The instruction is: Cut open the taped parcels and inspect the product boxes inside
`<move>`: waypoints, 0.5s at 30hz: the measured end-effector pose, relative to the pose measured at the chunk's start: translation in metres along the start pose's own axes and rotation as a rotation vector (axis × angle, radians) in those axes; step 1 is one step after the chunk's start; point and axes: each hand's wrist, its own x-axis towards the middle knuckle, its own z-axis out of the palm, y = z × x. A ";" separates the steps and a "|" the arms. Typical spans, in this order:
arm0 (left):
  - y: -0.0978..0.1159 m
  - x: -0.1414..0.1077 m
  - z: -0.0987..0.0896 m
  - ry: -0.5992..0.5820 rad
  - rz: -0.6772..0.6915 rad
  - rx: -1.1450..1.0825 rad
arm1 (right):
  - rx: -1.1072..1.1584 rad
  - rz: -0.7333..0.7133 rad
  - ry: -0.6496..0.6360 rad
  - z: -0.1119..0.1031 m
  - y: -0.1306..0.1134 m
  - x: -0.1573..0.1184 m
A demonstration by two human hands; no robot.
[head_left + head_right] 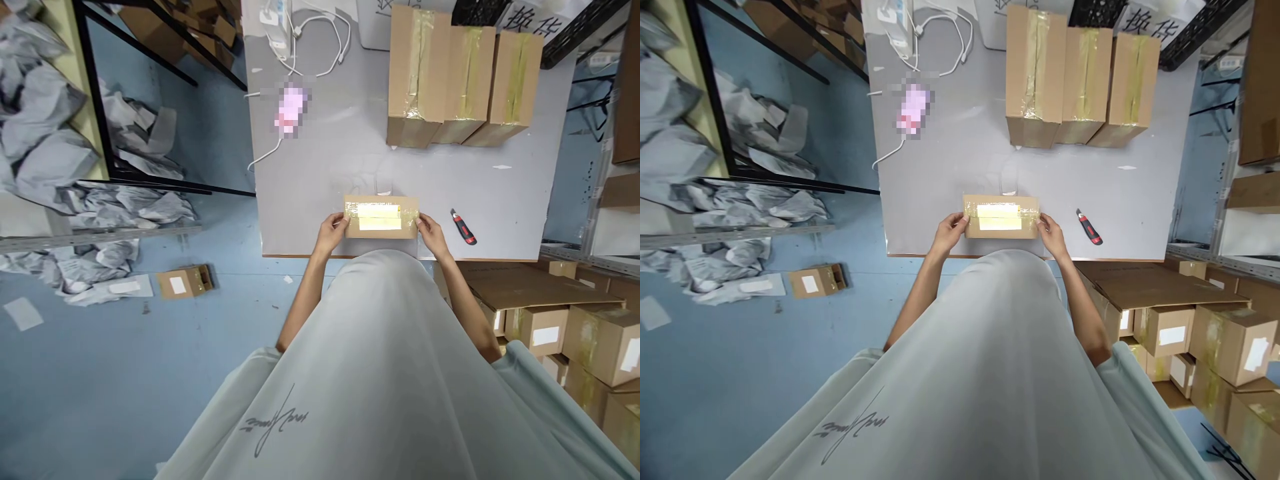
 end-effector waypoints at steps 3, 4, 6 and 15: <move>0.006 0.006 0.006 0.046 0.007 -0.008 | 0.020 0.033 -0.007 -0.007 0.006 0.001; 0.009 0.009 0.007 0.063 0.012 -0.005 | 0.029 0.040 -0.004 -0.008 0.007 0.002; 0.014 0.017 0.011 0.082 0.031 0.008 | 0.049 0.050 0.009 -0.014 0.009 0.003; 0.083 0.086 0.043 0.138 0.155 0.079 | 0.163 0.073 0.255 -0.086 0.001 0.082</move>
